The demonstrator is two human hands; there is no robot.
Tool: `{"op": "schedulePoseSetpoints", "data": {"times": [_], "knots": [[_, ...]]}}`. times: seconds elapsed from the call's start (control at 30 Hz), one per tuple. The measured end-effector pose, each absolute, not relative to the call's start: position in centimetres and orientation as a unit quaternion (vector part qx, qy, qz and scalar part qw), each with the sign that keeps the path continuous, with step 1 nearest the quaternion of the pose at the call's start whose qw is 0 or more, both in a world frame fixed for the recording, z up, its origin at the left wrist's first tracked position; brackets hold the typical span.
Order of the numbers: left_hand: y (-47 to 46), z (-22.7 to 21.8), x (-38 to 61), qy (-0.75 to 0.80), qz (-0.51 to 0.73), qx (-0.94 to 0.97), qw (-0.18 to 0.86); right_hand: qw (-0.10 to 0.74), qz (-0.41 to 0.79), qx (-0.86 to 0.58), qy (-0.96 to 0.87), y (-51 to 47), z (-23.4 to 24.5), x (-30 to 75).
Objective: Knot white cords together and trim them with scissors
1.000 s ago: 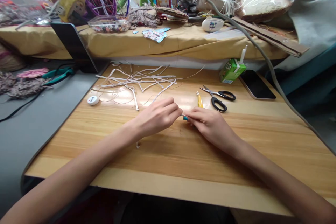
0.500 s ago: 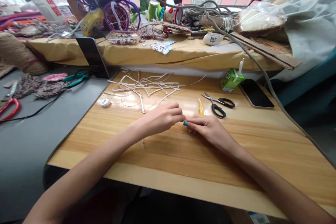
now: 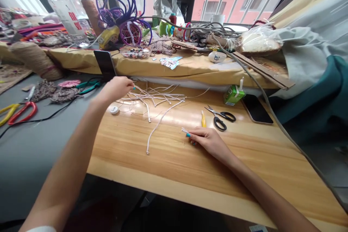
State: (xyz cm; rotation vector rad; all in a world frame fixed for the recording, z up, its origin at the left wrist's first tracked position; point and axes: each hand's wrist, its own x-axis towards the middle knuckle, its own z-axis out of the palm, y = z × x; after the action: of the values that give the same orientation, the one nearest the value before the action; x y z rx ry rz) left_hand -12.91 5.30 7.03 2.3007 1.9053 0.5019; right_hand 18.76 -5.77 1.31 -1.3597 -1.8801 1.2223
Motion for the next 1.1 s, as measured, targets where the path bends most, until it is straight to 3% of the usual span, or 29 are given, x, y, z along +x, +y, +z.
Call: {"op": "schedulePoseSetpoints", "data": {"times": [0.1,0.17,0.3,0.4,0.53,0.6,0.87,1.1], "knots": [[5.0,11.3,-13.8,0.598,0.217,0.770,-0.057,0.256,0.452,-0.494,-0.697,-5.7,1.3,18.9],[4.5,14.0,-14.4,0.585,0.195,0.787,-0.011,0.256,0.452,-0.492,-0.699,-5.6,1.2,19.0],[1.8,16.6,-12.5,0.549,0.430,0.717,-0.012,0.268,0.441,-0.492,-0.702,-5.8,1.3,19.0],[-1.1,14.8,-7.6,0.508,0.444,0.730,0.107,0.283,0.422,-0.486,-0.711,-6.4,1.6,18.5],[-4.1,9.7,-0.9,0.462,0.278,0.776,0.327,0.298,0.403,-0.451,-0.738,-7.6,1.9,17.6],[-4.8,7.6,1.0,0.444,0.255,0.772,0.377,0.316,0.398,-0.442,-0.739,-8.0,1.9,17.3],[-6.6,3.7,1.7,0.479,0.308,0.752,0.331,0.420,0.475,-0.502,-0.587,-7.2,1.4,17.8],[-6.0,2.1,1.6,0.505,0.254,0.772,0.292,0.410,0.546,-0.488,-0.544,-6.6,0.7,18.3]]}}
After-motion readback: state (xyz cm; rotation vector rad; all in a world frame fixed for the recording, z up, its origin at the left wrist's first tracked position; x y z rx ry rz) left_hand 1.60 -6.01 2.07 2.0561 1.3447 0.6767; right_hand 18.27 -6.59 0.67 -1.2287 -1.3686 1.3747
